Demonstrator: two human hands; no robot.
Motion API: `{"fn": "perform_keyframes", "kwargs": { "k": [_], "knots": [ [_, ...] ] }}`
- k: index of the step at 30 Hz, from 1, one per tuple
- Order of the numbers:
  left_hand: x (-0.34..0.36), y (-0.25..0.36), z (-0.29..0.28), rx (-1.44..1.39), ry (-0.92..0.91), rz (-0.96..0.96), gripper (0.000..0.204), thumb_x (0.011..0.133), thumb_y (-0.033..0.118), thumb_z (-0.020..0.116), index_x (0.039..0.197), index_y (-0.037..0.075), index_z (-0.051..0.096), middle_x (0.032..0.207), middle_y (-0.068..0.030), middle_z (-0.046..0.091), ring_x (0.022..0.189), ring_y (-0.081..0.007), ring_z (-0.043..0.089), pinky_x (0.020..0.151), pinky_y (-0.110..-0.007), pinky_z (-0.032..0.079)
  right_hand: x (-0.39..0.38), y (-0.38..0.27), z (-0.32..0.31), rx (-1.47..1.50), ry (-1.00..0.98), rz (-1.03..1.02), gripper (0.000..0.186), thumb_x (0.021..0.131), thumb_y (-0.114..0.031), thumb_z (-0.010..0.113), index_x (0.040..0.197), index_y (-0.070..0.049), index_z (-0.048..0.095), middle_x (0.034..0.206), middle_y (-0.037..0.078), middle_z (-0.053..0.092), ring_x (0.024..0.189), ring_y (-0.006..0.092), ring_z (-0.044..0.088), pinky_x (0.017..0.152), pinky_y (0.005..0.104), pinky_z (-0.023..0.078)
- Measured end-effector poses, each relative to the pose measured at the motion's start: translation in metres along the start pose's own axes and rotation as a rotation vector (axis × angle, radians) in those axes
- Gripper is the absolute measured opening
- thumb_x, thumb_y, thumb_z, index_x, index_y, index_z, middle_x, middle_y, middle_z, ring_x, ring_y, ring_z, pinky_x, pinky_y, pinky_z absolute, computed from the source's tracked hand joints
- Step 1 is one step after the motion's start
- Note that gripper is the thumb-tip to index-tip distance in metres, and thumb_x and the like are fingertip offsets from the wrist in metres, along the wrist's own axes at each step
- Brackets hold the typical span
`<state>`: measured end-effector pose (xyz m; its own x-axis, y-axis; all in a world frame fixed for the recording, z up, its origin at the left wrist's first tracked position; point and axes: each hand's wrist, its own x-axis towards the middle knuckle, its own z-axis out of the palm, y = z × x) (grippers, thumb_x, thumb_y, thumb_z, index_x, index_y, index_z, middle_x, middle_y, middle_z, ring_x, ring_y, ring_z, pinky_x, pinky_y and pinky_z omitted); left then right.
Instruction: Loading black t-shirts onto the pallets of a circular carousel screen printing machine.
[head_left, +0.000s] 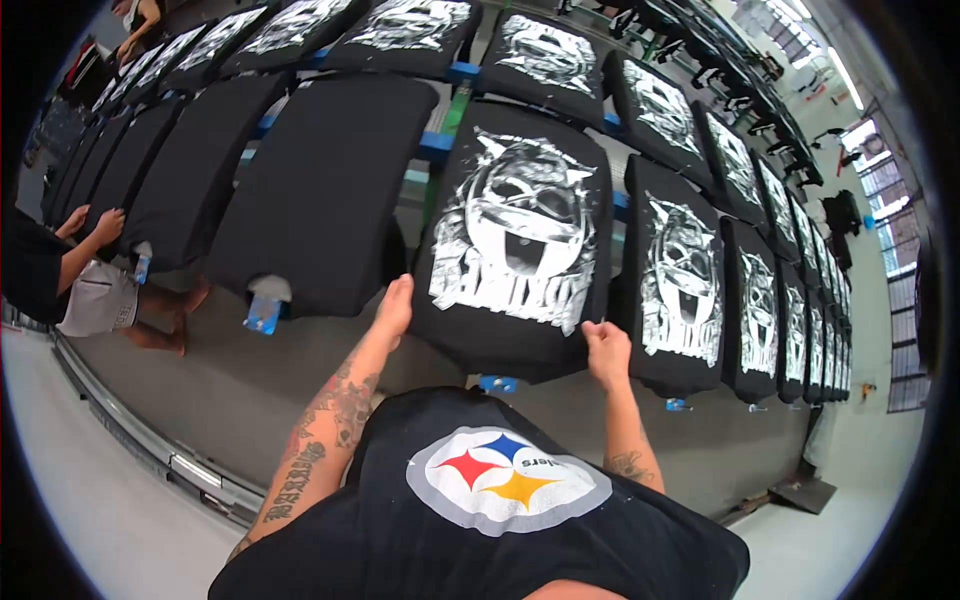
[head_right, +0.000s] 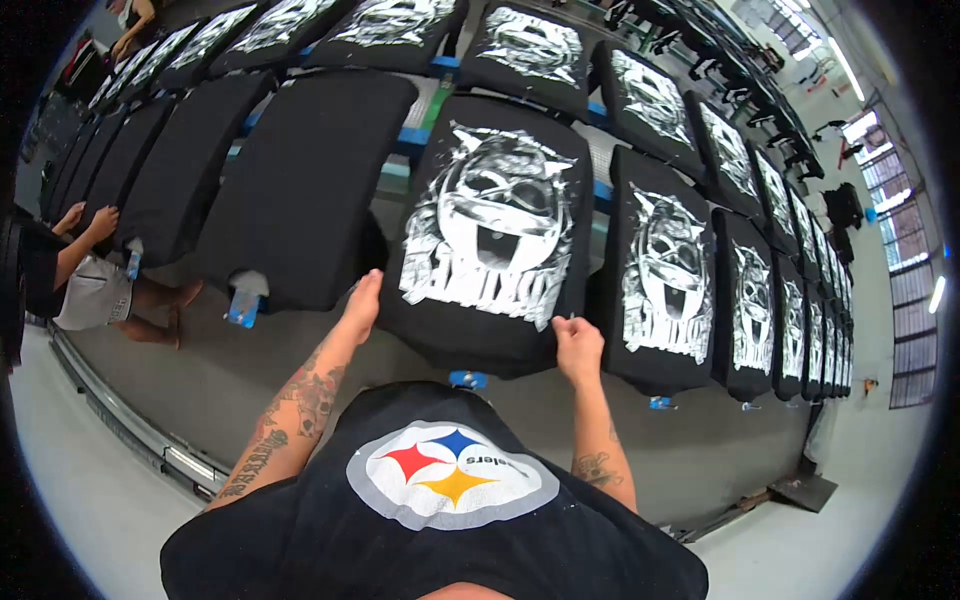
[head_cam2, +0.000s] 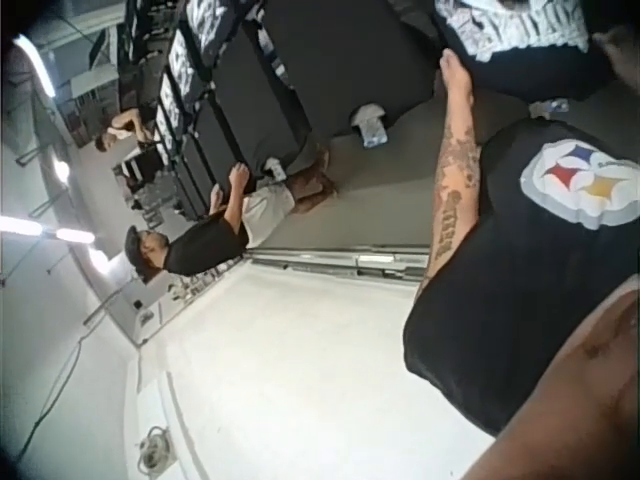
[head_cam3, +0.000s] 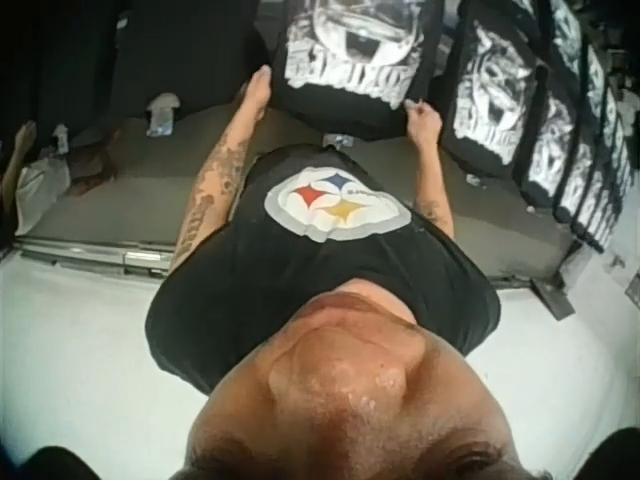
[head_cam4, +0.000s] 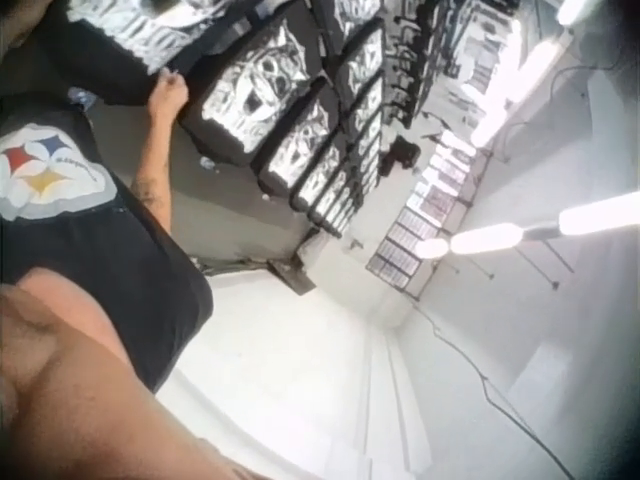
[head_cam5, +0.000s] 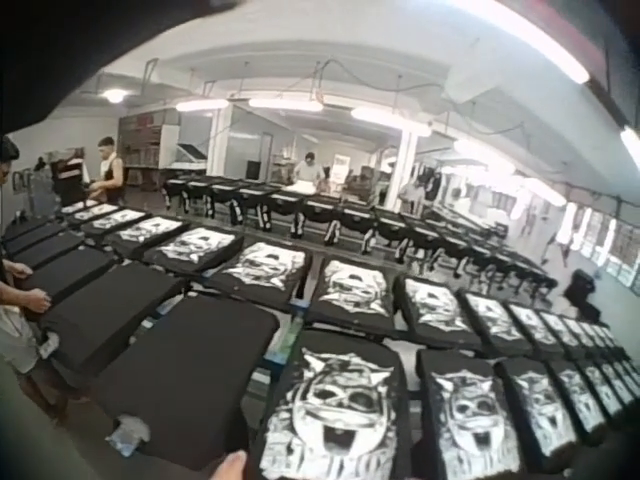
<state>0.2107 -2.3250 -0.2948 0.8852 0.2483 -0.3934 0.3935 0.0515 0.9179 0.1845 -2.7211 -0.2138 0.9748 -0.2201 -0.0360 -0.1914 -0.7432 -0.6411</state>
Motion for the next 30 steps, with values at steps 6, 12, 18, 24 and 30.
{"fn": "perform_keyframes", "kwargs": {
  "k": [6, 12, 18, 24, 30],
  "knots": [
    [0.021, 0.000, 0.006, -0.600, -0.252, -0.555, 0.052, 0.103, 0.047, 0.047, 0.124, 0.001, 0.061, 0.117, -0.0123, 0.068, 0.107, -0.0253, 0.065, 0.096, -0.040, 0.050, 0.014, 0.010, 0.002, 0.341, -0.268, 0.195, 0.043, 0.089, -0.035, 0.071, 0.073, 0.003, 0.059, 0.061, 0.013, 0.057, 0.057, 0.0161, 0.051, 0.057, 0.0366, 0.044],
    [-0.002, 0.040, 0.020, 0.406, 0.312, 0.140, 0.034, 0.093, 0.026, 0.068, 0.071, 0.004, 0.054, 0.063, -0.0021, 0.052, 0.058, -0.0117, 0.044, 0.055, -0.032, 0.039, 0.047, 0.017, 0.005, 0.093, -0.627, -0.065, 0.040, 0.087, -0.035, 0.074, 0.082, 0.004, 0.063, 0.065, 0.008, 0.057, 0.060, 0.0131, 0.049, 0.058, 0.0339, 0.045],
    [-0.030, 0.053, 0.056, 0.476, 0.268, 0.256, 0.037, 0.097, 0.036, 0.059, 0.086, 0.002, 0.052, 0.074, -0.0181, 0.057, 0.070, -0.0293, 0.057, 0.069, -0.042, 0.045, 0.064, 0.028, -0.004, 0.318, -0.830, -0.025, 0.031, 0.086, -0.026, 0.073, 0.094, 0.004, 0.068, 0.073, -0.001, 0.064, 0.065, 0.0080, 0.052, 0.060, 0.0298, 0.045],
    [-0.019, 0.052, 0.058, 0.423, 0.246, 0.229, 0.039, 0.099, 0.039, 0.053, 0.112, 0.002, 0.057, 0.105, -0.0200, 0.066, 0.099, -0.0337, 0.063, 0.084, -0.041, 0.048, 0.031, 0.028, -0.020, 0.613, -0.619, -0.110, 0.022, 0.089, -0.018, 0.067, 0.093, 0.004, 0.067, 0.074, 0.000, 0.063, 0.067, 0.0089, 0.054, 0.061, 0.0312, 0.047],
    [-0.018, 0.046, 0.045, 0.404, 0.131, 0.202, 0.046, 0.100, 0.035, 0.050, 0.134, 0.003, 0.053, 0.127, -0.0206, 0.062, 0.120, -0.0346, 0.058, 0.098, -0.040, 0.045, -0.031, -0.010, -0.041, 0.376, -0.650, -0.271, 0.035, 0.088, -0.022, 0.072, 0.070, 0.000, 0.050, 0.060, -0.002, 0.047, 0.058, 0.0070, 0.039, 0.048, 0.0309, 0.036]
  ]
}}
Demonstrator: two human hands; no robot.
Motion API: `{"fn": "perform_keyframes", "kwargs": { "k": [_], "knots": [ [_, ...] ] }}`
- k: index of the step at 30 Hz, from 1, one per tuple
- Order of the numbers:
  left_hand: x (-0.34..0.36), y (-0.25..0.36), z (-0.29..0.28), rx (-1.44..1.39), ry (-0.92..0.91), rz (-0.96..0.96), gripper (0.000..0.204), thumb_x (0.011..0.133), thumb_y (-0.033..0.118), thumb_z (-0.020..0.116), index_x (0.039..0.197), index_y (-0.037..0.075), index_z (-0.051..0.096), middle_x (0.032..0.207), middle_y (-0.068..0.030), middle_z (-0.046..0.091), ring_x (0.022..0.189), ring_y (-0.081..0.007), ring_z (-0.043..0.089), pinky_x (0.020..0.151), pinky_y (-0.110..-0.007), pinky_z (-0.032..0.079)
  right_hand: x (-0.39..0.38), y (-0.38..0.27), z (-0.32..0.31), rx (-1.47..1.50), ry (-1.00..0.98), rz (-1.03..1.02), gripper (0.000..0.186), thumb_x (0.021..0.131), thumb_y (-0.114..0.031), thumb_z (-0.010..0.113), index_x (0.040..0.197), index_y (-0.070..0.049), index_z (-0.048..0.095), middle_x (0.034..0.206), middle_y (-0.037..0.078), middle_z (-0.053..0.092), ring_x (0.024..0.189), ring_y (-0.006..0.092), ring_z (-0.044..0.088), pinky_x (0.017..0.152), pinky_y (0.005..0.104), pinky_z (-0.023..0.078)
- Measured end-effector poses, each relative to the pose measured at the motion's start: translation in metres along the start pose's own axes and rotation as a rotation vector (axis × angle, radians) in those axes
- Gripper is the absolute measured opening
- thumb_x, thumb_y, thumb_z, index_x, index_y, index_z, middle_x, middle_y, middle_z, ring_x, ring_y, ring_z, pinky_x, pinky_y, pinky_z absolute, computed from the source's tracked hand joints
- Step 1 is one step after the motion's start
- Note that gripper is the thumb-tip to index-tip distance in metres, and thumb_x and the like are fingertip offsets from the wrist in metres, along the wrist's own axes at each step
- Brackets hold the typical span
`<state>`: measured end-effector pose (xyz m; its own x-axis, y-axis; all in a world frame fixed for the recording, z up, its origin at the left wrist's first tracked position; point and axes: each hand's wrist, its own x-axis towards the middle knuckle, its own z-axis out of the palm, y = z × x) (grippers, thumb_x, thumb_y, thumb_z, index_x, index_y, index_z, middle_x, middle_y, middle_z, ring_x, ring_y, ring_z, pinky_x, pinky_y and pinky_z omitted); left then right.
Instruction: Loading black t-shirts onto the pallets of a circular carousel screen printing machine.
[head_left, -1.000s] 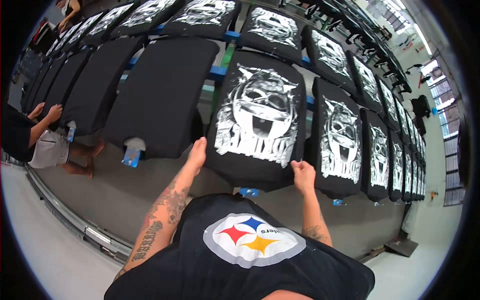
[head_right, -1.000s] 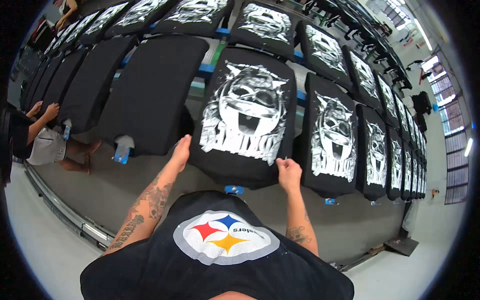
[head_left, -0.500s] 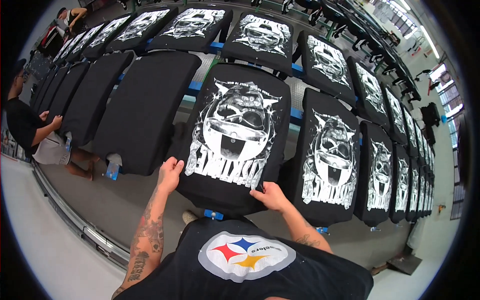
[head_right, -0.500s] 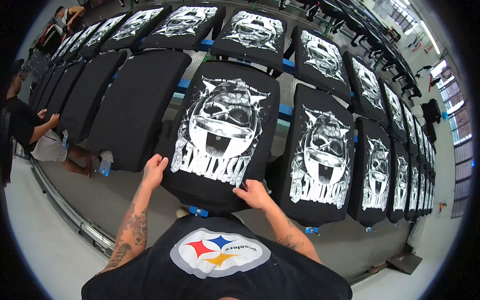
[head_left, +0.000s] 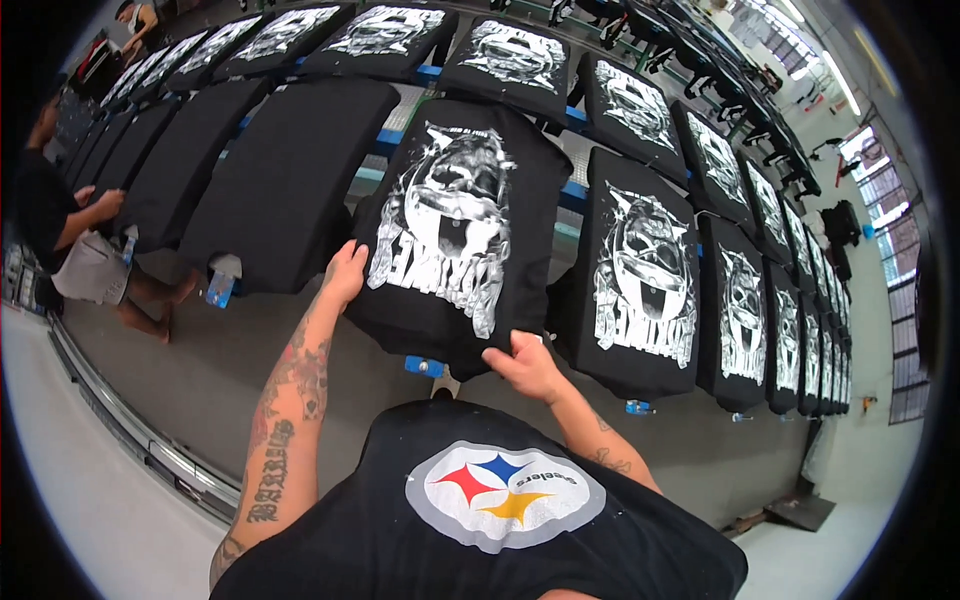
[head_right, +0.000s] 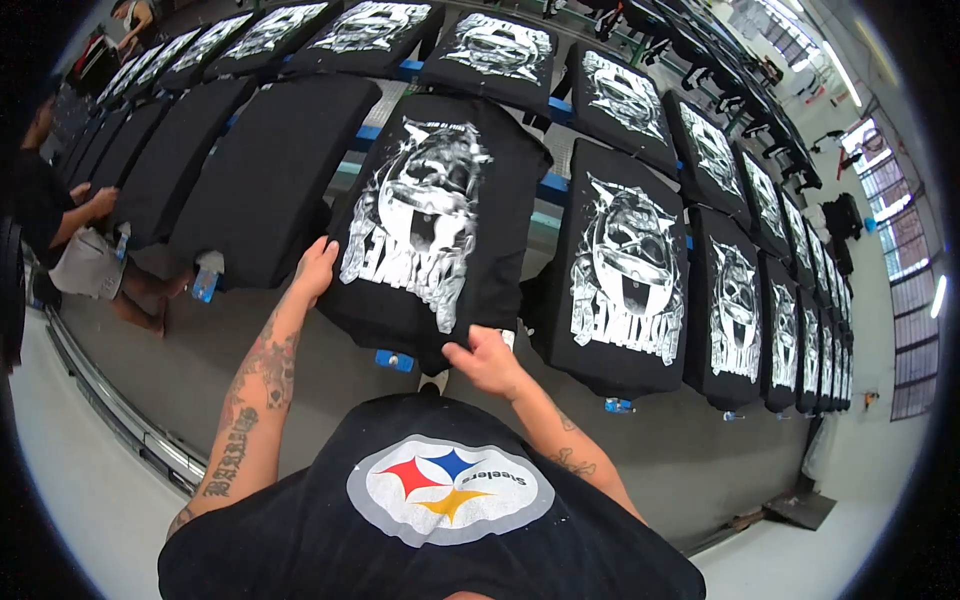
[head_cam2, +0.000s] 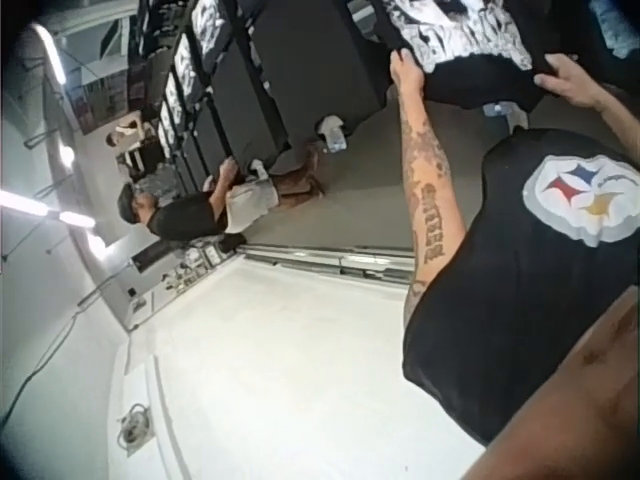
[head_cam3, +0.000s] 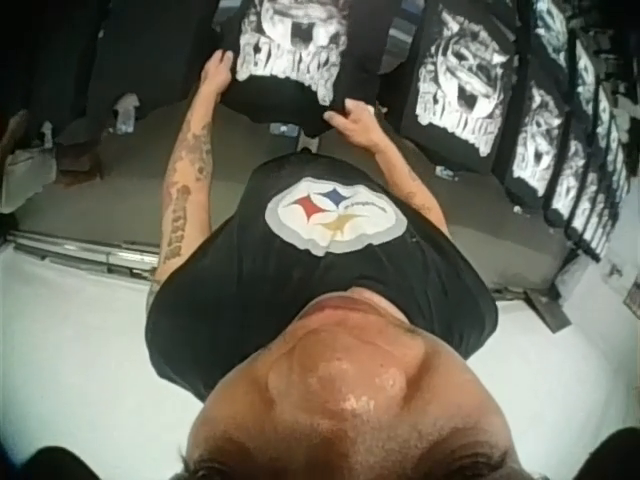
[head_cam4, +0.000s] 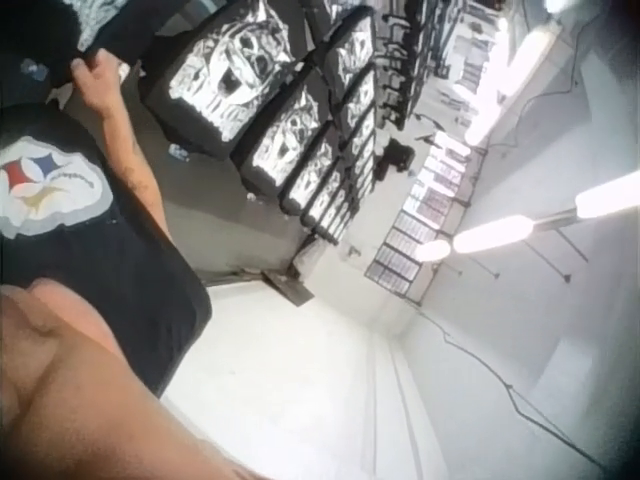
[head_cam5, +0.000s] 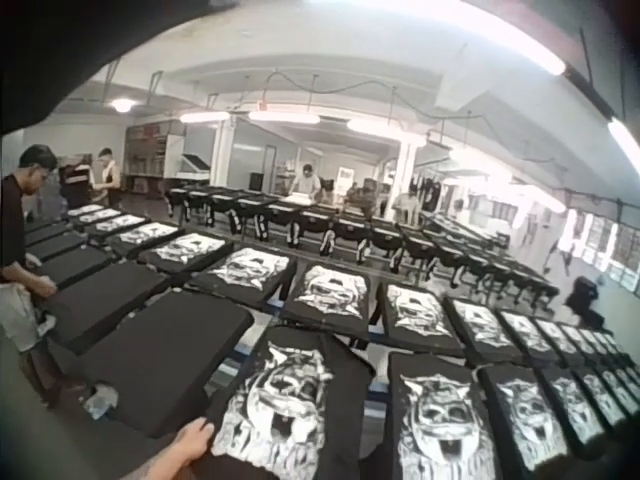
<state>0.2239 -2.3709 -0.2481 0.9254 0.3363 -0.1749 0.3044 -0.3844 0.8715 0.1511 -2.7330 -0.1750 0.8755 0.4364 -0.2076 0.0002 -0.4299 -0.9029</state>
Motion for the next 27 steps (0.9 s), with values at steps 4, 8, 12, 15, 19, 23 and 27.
{"fn": "perform_keyframes", "kwargs": {
  "k": [4, 8, 12, 15, 19, 23, 27],
  "knots": [
    [-0.003, 0.011, 0.004, 0.017, 0.002, -0.006, 0.045, 0.099, 0.034, 0.050, 0.132, 0.004, 0.056, 0.121, -0.0221, 0.064, 0.116, -0.0388, 0.059, 0.095, -0.043, 0.047, -0.028, -0.011, 0.025, -0.027, -0.090, -0.070, 0.045, 0.085, -0.023, 0.076, 0.064, -0.003, 0.042, 0.057, -0.002, 0.043, 0.057, 0.0063, 0.035, 0.045, 0.0311, 0.031],
    [-0.056, 0.036, -0.002, 0.102, -0.049, 0.453, 0.032, 0.099, 0.028, 0.050, 0.091, -0.002, 0.055, 0.090, -0.0270, 0.062, 0.089, -0.0496, 0.058, 0.072, -0.053, 0.047, -0.017, -0.014, 0.007, 0.121, -0.071, 0.125, 0.028, 0.091, -0.018, 0.071, 0.073, -0.002, 0.056, 0.064, -0.009, 0.048, 0.060, 0.0023, 0.039, 0.048, 0.0258, 0.035],
    [-0.182, 0.039, -0.042, 0.046, -0.299, 0.175, 0.030, 0.096, 0.027, 0.055, 0.085, -0.001, 0.052, 0.073, -0.0206, 0.054, 0.066, -0.0330, 0.053, 0.062, -0.041, 0.043, 0.014, -0.045, -0.038, -0.506, -0.236, 0.189, 0.046, 0.085, -0.038, 0.077, 0.071, 0.001, 0.057, 0.060, 0.005, 0.055, 0.057, 0.0113, 0.048, 0.051, 0.0332, 0.042],
    [-0.246, 0.030, -0.073, -0.123, -0.429, -0.172, 0.030, 0.095, 0.028, 0.059, 0.088, -0.001, 0.061, 0.068, -0.0079, 0.052, 0.066, -0.0126, 0.049, 0.062, -0.033, 0.043, 0.048, -0.075, -0.065, -0.651, -0.554, 0.017, 0.043, 0.084, -0.039, 0.076, 0.075, 0.000, 0.062, 0.064, 0.014, 0.061, 0.058, 0.0241, 0.057, 0.056, 0.0380, 0.046],
    [-0.298, 0.019, -0.090, -0.278, -0.474, -0.324, 0.038, 0.096, 0.035, 0.062, 0.086, -0.001, 0.063, 0.064, -0.0020, 0.053, 0.065, -0.0094, 0.047, 0.060, -0.032, 0.042, 0.141, -0.099, -0.040, -0.806, -0.507, -0.284, 0.030, 0.085, -0.030, 0.070, 0.078, -0.001, 0.064, 0.071, 0.018, 0.064, 0.066, 0.0352, 0.062, 0.062, 0.0425, 0.049],
    [-0.334, 0.021, -0.092, -0.440, -0.478, -0.412, 0.036, 0.095, 0.035, 0.065, 0.093, -0.001, 0.069, 0.066, -0.0001, 0.058, 0.066, -0.0082, 0.051, 0.060, -0.029, 0.044, 0.263, -0.115, 0.047, -0.840, -0.353, -0.477, 0.032, 0.087, -0.033, 0.065, 0.079, -0.001, 0.065, 0.079, 0.020, 0.064, 0.081, 0.0381, 0.064, 0.073, 0.0468, 0.051],
    [-0.365, 0.027, -0.099, -0.536, -0.426, -0.437, 0.033, 0.093, 0.030, 0.069, 0.099, -0.003, 0.070, 0.067, -0.0017, 0.060, 0.066, -0.0083, 0.053, 0.061, -0.029, 0.044, 0.334, -0.115, 0.135, -1.079, -0.366, -0.325, 0.043, 0.086, -0.044, 0.068, 0.103, -0.004, 0.072, 0.108, 0.018, 0.068, 0.104, 0.0346, 0.065, 0.090, 0.0432, 0.052]
  ]
}}
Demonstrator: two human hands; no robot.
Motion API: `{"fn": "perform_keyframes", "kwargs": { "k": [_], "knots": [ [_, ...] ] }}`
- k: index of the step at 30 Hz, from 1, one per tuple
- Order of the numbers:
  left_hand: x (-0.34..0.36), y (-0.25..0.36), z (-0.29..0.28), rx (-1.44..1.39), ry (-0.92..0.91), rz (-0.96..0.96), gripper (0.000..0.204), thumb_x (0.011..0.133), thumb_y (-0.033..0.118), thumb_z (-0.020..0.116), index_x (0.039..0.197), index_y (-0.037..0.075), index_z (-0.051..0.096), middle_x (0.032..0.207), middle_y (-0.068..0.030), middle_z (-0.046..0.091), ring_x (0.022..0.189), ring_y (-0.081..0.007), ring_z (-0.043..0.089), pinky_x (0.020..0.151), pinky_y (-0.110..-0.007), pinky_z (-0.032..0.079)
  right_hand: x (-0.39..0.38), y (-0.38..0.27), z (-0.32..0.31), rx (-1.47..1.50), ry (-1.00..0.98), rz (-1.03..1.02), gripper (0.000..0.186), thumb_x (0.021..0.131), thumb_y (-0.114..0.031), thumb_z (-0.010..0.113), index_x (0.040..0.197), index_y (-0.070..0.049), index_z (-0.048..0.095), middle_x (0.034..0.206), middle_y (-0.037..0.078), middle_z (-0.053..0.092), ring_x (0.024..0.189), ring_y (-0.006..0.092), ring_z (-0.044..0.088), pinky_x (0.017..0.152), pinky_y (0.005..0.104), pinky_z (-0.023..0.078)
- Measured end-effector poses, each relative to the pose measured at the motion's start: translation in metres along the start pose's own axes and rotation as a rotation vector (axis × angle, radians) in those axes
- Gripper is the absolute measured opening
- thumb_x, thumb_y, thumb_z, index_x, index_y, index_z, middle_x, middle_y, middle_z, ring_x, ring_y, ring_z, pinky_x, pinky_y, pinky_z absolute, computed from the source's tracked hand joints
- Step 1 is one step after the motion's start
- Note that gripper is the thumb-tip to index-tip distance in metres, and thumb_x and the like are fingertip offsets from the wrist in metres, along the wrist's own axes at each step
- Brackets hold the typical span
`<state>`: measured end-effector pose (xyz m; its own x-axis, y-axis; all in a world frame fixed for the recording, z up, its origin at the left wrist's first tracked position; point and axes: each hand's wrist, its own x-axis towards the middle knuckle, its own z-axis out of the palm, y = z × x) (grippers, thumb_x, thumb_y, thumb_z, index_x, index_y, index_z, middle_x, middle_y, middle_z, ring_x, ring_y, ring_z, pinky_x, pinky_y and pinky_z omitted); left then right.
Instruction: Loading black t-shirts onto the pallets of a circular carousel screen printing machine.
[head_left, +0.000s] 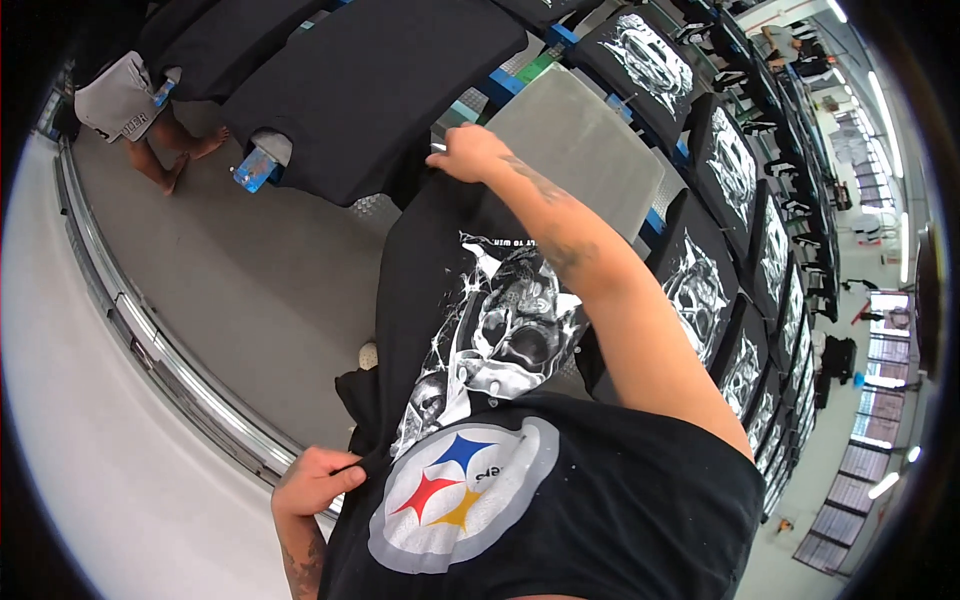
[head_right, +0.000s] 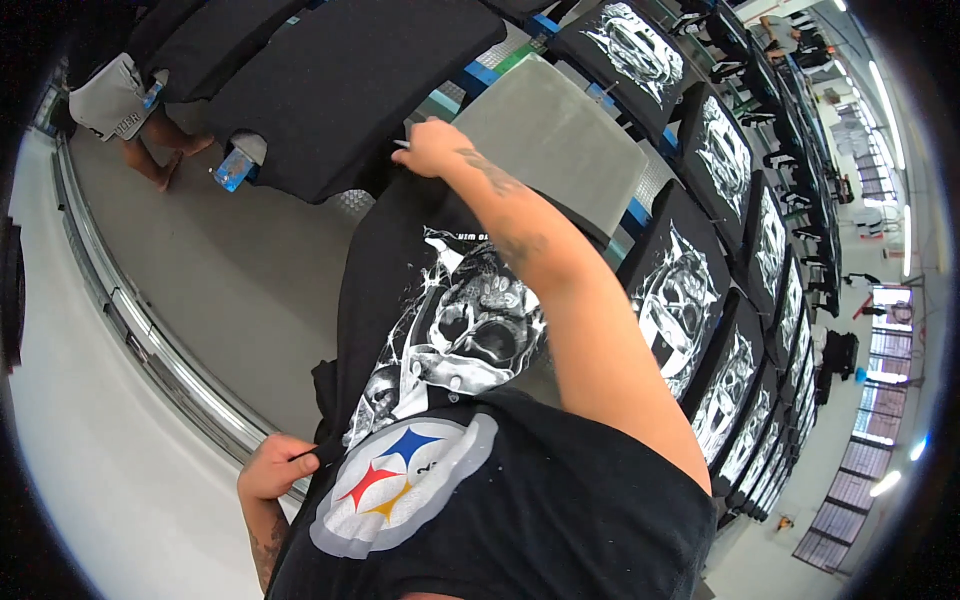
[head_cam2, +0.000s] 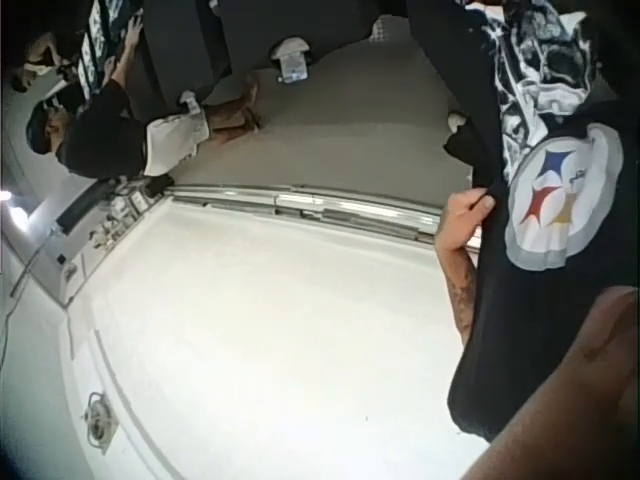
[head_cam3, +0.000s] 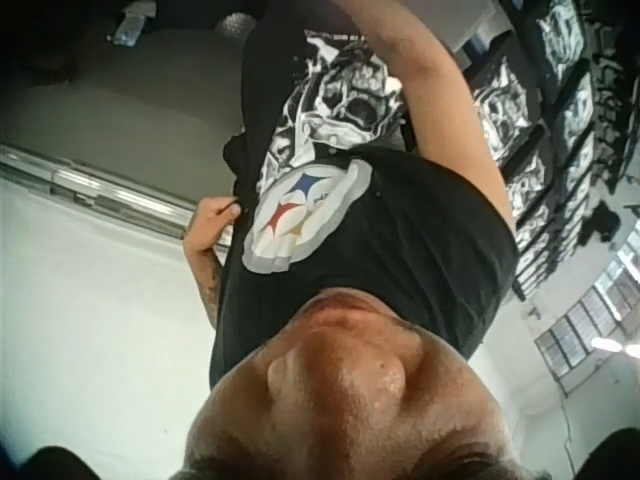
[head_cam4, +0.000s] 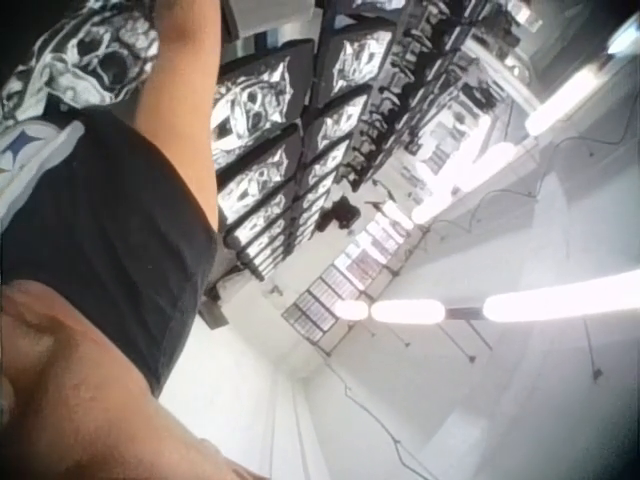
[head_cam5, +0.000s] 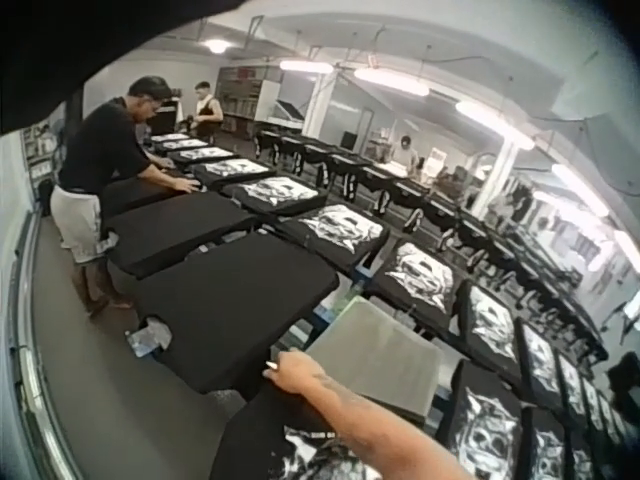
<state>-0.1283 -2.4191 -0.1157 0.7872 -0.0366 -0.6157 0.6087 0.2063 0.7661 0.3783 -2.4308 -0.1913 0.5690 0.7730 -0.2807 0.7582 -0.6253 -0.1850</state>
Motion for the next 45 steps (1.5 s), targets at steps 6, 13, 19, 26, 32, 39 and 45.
{"fn": "perform_keyframes", "kwargs": {
  "k": [6, 13, 19, 26, 32, 39, 45],
  "knots": [
    [-0.070, -0.010, -0.028, 0.013, 0.539, 0.288, 0.058, 0.086, 0.050, 0.070, 0.081, -0.007, 0.067, 0.060, -0.0027, 0.053, 0.059, -0.0122, 0.049, 0.053, -0.029, 0.036, 0.044, -0.072, 0.038, -0.379, -0.467, 0.037, 0.035, 0.078, -0.028, 0.073, 0.101, -0.002, 0.075, 0.110, 0.019, 0.070, 0.101, 0.0332, 0.070, 0.085, 0.0446, 0.056],
    [-0.099, -0.039, -0.068, -0.286, 1.209, 0.521, 0.054, 0.091, 0.047, 0.068, 0.086, -0.007, 0.065, 0.077, -0.0048, 0.063, 0.071, -0.0132, 0.057, 0.067, -0.028, 0.043, -0.071, -0.105, 0.000, 0.918, -0.374, 0.013, 0.036, 0.093, -0.039, 0.063, 0.091, -0.004, 0.067, 0.063, 0.006, 0.054, 0.054, 0.0178, 0.054, 0.050, 0.0340, 0.044],
    [-0.124, -0.039, -0.151, -0.232, 0.646, 0.552, 0.047, 0.094, 0.040, 0.066, 0.103, -0.006, 0.063, 0.091, -0.0104, 0.067, 0.089, -0.0208, 0.064, 0.083, -0.034, 0.050, -0.173, -0.127, -0.018, 1.214, -0.285, 0.117, 0.020, 0.097, -0.028, 0.062, 0.100, -0.008, 0.062, 0.063, -0.003, 0.050, 0.048, 0.0085, 0.045, 0.043, 0.0268, 0.038],
    [-0.125, 0.021, -0.166, -0.098, 0.711, 0.798, 0.044, 0.091, 0.033, 0.067, 0.116, -0.003, 0.061, 0.109, -0.0163, 0.063, 0.095, -0.0268, 0.062, 0.085, -0.038, 0.051, -0.236, -0.161, -0.037, 1.606, 0.062, -0.259, 0.016, 0.097, -0.022, 0.065, 0.101, -0.006, 0.065, 0.067, -0.006, 0.051, 0.052, 0.0024, 0.046, 0.047, 0.0205, 0.037],
    [-0.067, 0.072, -0.103, 0.762, -0.212, 0.287, 0.037, 0.081, 0.008, 0.070, 0.115, -0.003, 0.065, 0.087, -0.0107, 0.065, 0.078, -0.0191, 0.061, 0.072, -0.031, 0.047, -0.238, -0.231, -0.069, 1.619, 0.201, -0.500, 0.016, 0.097, -0.016, 0.065, 0.105, -0.002, 0.066, 0.081, -0.003, 0.063, 0.071, 0.0034, 0.055, 0.062, 0.0226, 0.047],
    [-0.085, 0.090, -0.107, -0.026, 0.595, 0.819, 0.043, 0.100, 0.017, 0.048, 0.140, 0.000, 0.044, 0.132, -0.0113, 0.054, 0.118, -0.0208, 0.053, 0.105, -0.037, 0.040, -0.265, -0.278, -0.089, 1.425, -0.058, -1.070, 0.013, 0.096, -0.012, 0.063, 0.102, -0.001, 0.067, 0.085, 0.003, 0.066, 0.077, 0.0091, 0.057, 0.070, 0.0283, 0.048],
    [-0.047, 0.053, -0.129, -0.050, 0.329, 0.536, 0.046, 0.103, 0.030, 0.052, 0.139, 0.001, 0.046, 0.132, -0.0085, 0.051, 0.122, -0.0188, 0.049, 0.106, -0.035, 0.039, -0.260, -0.277, -0.112, 1.322, 0.035, -1.116, 0.014, 0.094, -0.015, 0.064, 0.091, -0.001, 0.065, 0.082, 0.007, 0.062, 0.079, 0.0189, 0.060, 0.072, 0.0321, 0.048]
  ]
}}
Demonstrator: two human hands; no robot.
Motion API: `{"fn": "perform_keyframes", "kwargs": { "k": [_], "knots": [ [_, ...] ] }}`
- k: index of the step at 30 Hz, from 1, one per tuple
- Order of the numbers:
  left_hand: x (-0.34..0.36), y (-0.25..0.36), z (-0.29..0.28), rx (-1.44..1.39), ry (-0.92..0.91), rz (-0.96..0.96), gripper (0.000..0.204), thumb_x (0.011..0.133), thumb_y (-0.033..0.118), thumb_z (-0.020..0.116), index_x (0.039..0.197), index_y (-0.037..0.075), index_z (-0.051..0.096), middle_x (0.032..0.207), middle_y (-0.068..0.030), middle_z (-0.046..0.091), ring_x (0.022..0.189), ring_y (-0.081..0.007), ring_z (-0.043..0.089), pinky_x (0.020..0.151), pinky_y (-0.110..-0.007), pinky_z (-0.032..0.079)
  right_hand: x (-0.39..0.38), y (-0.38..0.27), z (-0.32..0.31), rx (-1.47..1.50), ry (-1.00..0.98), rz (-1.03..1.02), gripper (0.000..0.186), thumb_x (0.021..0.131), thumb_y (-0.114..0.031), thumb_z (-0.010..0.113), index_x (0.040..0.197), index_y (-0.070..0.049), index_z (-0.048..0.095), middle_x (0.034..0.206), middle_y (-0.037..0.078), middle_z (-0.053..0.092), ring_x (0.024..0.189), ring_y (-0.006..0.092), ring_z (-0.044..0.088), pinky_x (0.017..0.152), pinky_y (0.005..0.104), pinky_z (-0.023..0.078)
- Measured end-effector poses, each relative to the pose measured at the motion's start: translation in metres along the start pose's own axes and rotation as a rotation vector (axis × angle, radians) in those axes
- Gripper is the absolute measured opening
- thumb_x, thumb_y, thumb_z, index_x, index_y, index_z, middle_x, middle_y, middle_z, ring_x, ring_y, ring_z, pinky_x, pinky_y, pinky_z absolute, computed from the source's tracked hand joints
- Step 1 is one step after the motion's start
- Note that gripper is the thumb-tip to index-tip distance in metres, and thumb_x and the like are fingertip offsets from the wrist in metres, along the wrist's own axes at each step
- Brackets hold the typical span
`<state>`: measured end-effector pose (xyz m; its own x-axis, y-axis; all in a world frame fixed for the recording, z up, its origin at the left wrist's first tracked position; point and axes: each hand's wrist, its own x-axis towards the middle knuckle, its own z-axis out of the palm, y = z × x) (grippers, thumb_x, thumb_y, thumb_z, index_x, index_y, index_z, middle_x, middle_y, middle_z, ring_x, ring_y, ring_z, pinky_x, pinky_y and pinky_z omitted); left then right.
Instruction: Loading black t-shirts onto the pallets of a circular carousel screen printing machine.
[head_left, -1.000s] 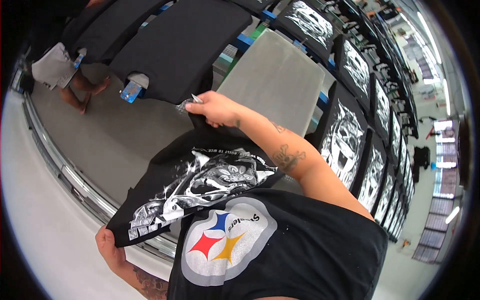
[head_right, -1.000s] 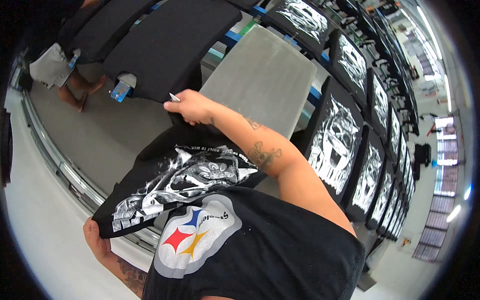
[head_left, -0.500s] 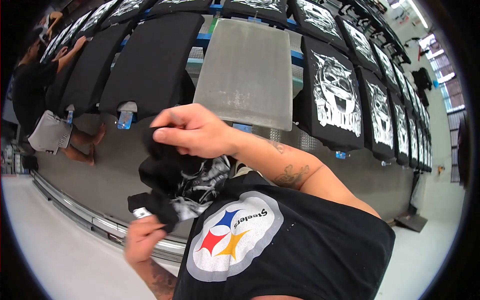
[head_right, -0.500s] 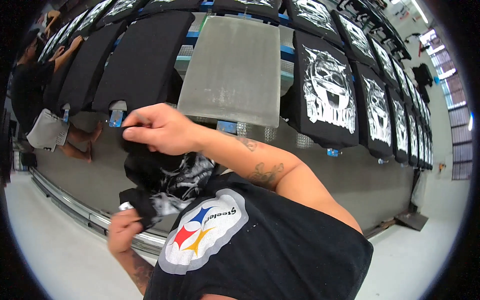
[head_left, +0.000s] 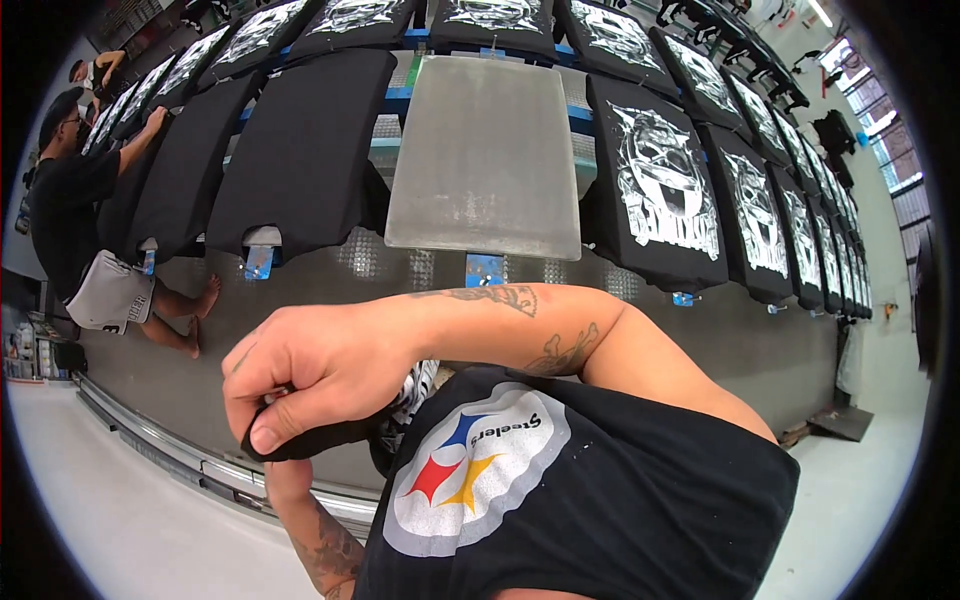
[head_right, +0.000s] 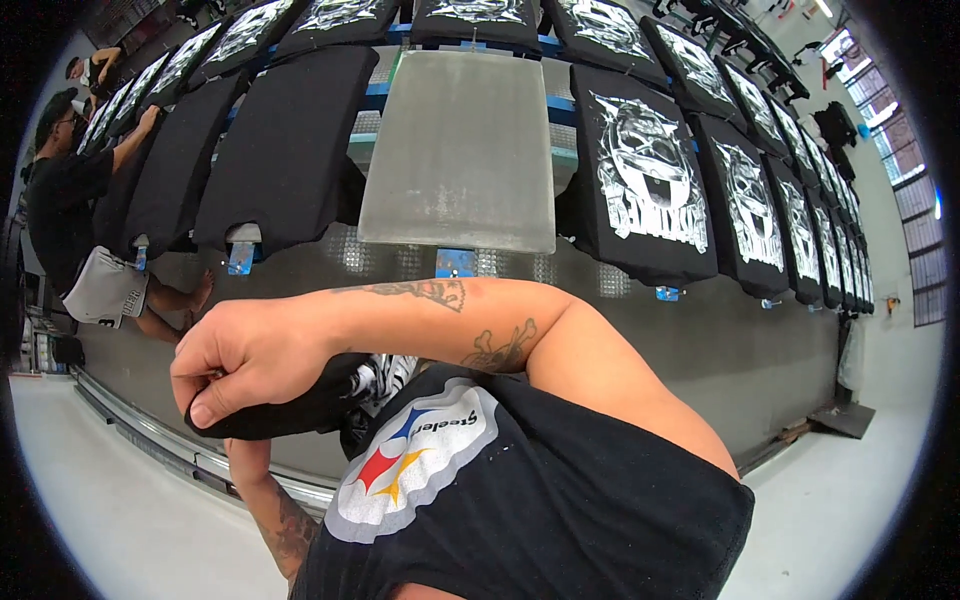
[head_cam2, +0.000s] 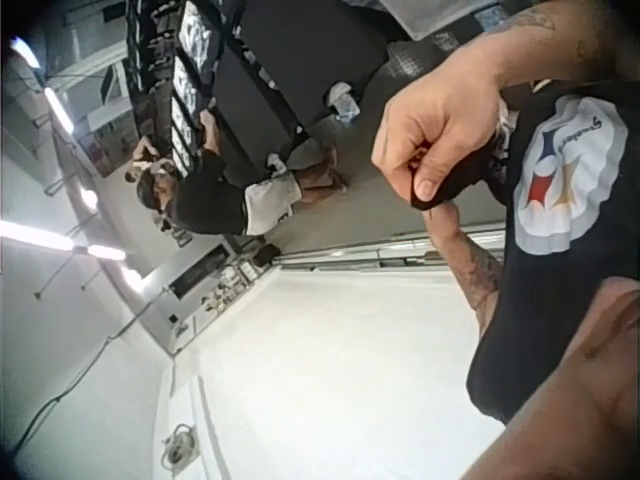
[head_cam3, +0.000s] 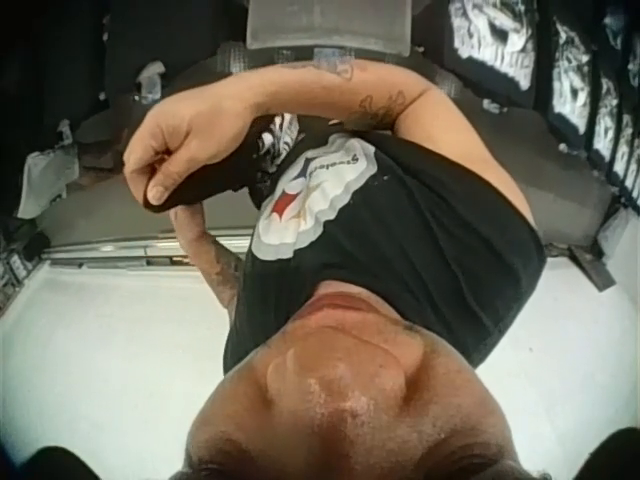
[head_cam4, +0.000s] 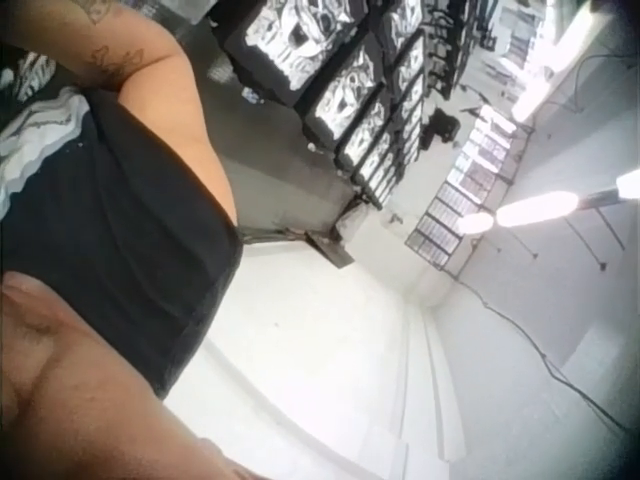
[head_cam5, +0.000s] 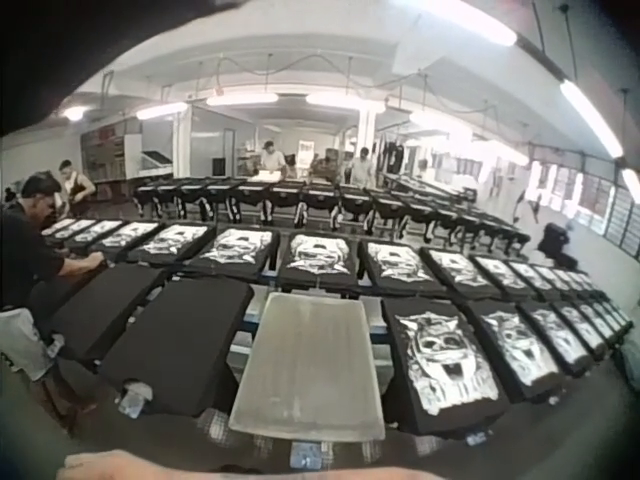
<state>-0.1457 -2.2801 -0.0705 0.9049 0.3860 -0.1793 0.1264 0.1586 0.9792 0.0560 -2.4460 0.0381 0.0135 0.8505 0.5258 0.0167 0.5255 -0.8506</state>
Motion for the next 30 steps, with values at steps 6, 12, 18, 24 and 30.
{"fn": "perform_keyframes", "kwargs": {
  "k": [6, 12, 18, 24, 30],
  "knots": [
    [0.016, -0.009, 0.013, -0.051, -0.439, -0.160, 0.036, 0.100, 0.023, 0.059, 0.128, 0.001, 0.052, 0.119, -0.0035, 0.057, 0.107, -0.0143, 0.054, 0.090, -0.031, 0.046, -0.017, -0.012, -0.018, 0.085, 0.037, 0.228, 0.017, 0.095, -0.016, 0.065, 0.089, 0.000, 0.063, 0.077, 0.005, 0.064, 0.071, 0.0143, 0.060, 0.065, 0.0299, 0.049],
    [0.042, 0.014, 0.054, 0.216, -0.135, 0.393, 0.042, 0.089, 0.018, 0.075, 0.121, 0.000, 0.056, 0.113, -0.0023, 0.059, 0.095, -0.0124, 0.056, 0.080, -0.029, 0.048, -0.018, -0.015, -0.021, -0.114, 0.032, 0.160, 0.024, 0.091, -0.022, 0.071, 0.087, 0.000, 0.063, 0.072, 0.005, 0.064, 0.066, 0.0127, 0.060, 0.062, 0.0290, 0.049],
    [0.060, 0.056, 0.045, 0.090, -0.205, 0.517, 0.031, 0.091, 0.022, 0.073, 0.085, 0.004, 0.047, 0.087, -0.0049, 0.054, 0.079, -0.0128, 0.048, 0.080, -0.027, 0.042, -0.033, -0.032, -0.033, -0.523, 0.015, 0.191, 0.023, 0.087, -0.024, 0.073, 0.093, -0.002, 0.067, 0.073, 0.013, 0.067, 0.064, 0.0259, 0.063, 0.060, 0.0343, 0.049],
    [0.046, 0.049, 0.046, 0.345, -0.262, 0.431, 0.036, 0.098, 0.033, 0.063, 0.082, 0.006, 0.045, 0.080, -0.0006, 0.053, 0.077, -0.0101, 0.044, 0.078, -0.024, 0.039, -0.047, -0.030, -0.039, -0.824, 0.148, 0.254, 0.012, 0.086, -0.015, 0.069, 0.092, -0.005, 0.070, 0.084, 0.011, 0.068, 0.077, 0.0297, 0.066, 0.067, 0.0394, 0.052],
    [0.064, -0.026, 0.024, 0.052, -0.263, -0.383, 0.060, 0.106, 0.050, 0.029, 0.107, 0.003, 0.066, 0.094, -0.0010, 0.062, 0.084, -0.0115, 0.050, 0.081, -0.028, 0.042, -0.050, -0.032, -0.041, -0.631, 0.401, 0.250, 0.008, 0.086, -0.010, 0.067, 0.091, -0.003, 0.069, 0.082, 0.011, 0.069, 0.079, 0.0267, 0.068, 0.071, 0.0350, 0.053]
  ]
}}
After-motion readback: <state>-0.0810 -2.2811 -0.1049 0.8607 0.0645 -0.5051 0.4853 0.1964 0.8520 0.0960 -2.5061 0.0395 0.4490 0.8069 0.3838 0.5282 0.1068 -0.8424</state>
